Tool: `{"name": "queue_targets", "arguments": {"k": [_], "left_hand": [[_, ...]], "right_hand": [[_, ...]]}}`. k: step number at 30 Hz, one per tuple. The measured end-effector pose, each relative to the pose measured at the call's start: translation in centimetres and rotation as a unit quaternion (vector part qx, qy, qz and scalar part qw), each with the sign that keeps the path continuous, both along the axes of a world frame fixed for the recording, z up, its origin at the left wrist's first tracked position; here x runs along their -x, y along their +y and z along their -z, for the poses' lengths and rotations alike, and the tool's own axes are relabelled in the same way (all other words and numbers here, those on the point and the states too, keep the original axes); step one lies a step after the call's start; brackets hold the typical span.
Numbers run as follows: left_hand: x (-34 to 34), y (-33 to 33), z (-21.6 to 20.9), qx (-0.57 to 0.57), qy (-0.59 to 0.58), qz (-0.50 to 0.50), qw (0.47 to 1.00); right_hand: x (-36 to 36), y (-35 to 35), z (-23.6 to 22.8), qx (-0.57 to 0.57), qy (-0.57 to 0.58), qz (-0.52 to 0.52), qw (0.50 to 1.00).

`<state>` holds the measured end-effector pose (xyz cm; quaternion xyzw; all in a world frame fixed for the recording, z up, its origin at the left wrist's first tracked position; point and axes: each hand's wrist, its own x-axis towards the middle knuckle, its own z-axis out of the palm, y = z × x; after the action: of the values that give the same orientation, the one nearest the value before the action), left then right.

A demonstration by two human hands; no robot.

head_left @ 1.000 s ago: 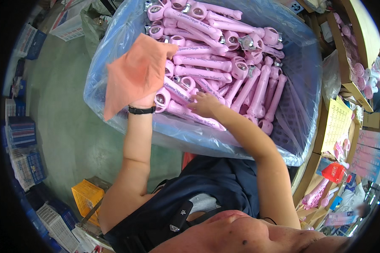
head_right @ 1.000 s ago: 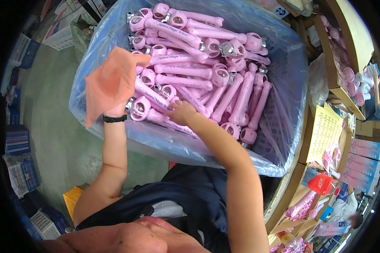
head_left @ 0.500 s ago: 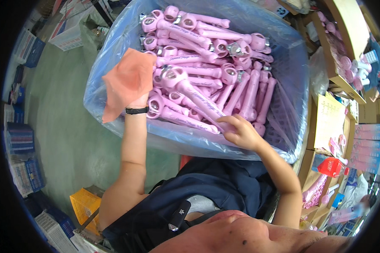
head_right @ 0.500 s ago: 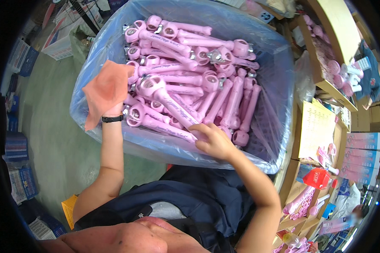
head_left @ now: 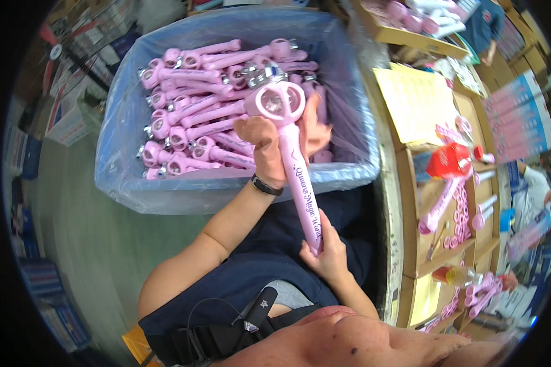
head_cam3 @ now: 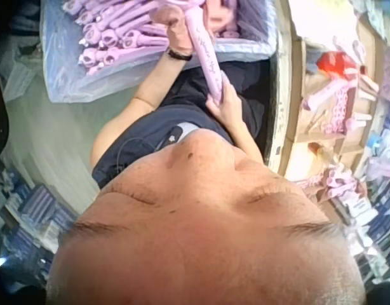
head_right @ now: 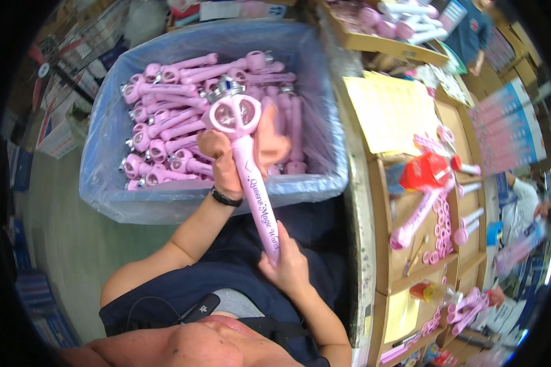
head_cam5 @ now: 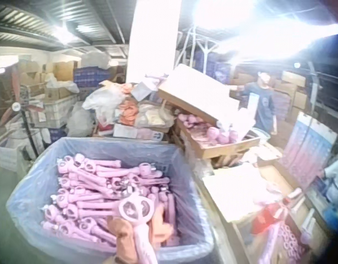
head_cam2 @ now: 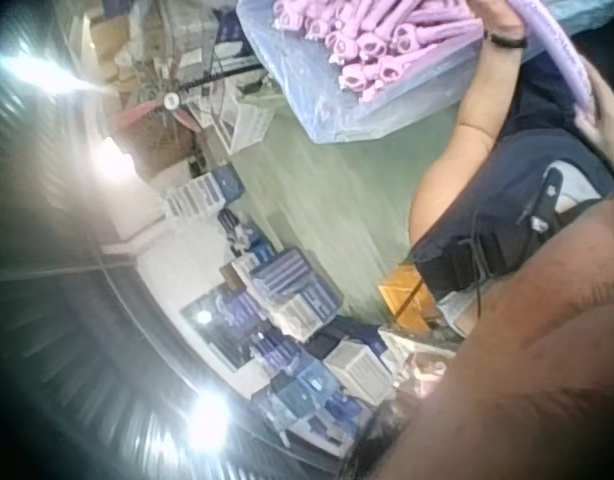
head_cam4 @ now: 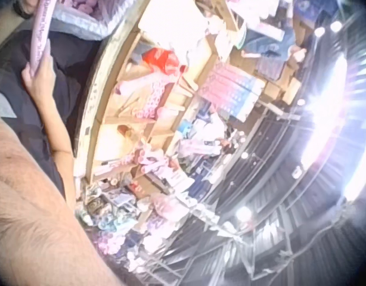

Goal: The person picks pink light sticks from a bin, wipes them with a cloth, and uses a small tool to adjust or clean the head and body. They repeatedly test the light function and place finished sticks on the workbench.

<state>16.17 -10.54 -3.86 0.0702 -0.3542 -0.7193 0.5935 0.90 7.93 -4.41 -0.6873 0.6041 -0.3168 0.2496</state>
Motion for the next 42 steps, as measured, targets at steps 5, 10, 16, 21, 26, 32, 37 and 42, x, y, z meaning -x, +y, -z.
{"name": "queue_targets", "arguments": {"k": [5, 10, 16, 21, 26, 32, 37, 42], "left_hand": [[4.0, 2.1, 0.2, -0.036, 0.251, 0.261, 0.932], [6.1, 3.1, 1.5, 0.028, 0.04, 0.093, 0.995], [8.8, 8.2, -2.7, 0.119, -0.232, 0.004, 0.965], [10.1, 11.9, -3.1, -0.033, -0.432, 0.085, 0.897], [8.7, 11.0, 0.8, -0.114, -0.419, 0.302, 0.849], [9.7, 13.5, 0.9, -0.053, -0.49, 0.511, 0.704], [9.6, 9.2, -2.0, 0.366, -0.51, 0.3, 0.718], [13.0, 9.1, 3.2, 0.406, -0.55, 0.109, 0.722]], "right_hand": [[2.4, 2.9, 1.0, -0.304, -0.655, -0.042, 0.691], [3.0, 3.8, 2.7, -0.214, -0.549, 0.02, 0.807], [2.6, 2.9, 4.1, 0.211, -0.258, 0.159, 0.929], [2.4, 1.7, 3.7, 0.368, -0.312, 0.169, 0.86], [7.3, -2.1, -0.5, 0.17, -0.557, 0.221, 0.783], [14.6, -5.6, -4.4, 0.204, -0.652, 0.176, 0.709], [11.5, -6.1, -3.5, 0.227, -0.604, 0.207, 0.735], [11.4, -6.7, -4.9, 0.246, -0.518, 0.245, 0.782]]}}
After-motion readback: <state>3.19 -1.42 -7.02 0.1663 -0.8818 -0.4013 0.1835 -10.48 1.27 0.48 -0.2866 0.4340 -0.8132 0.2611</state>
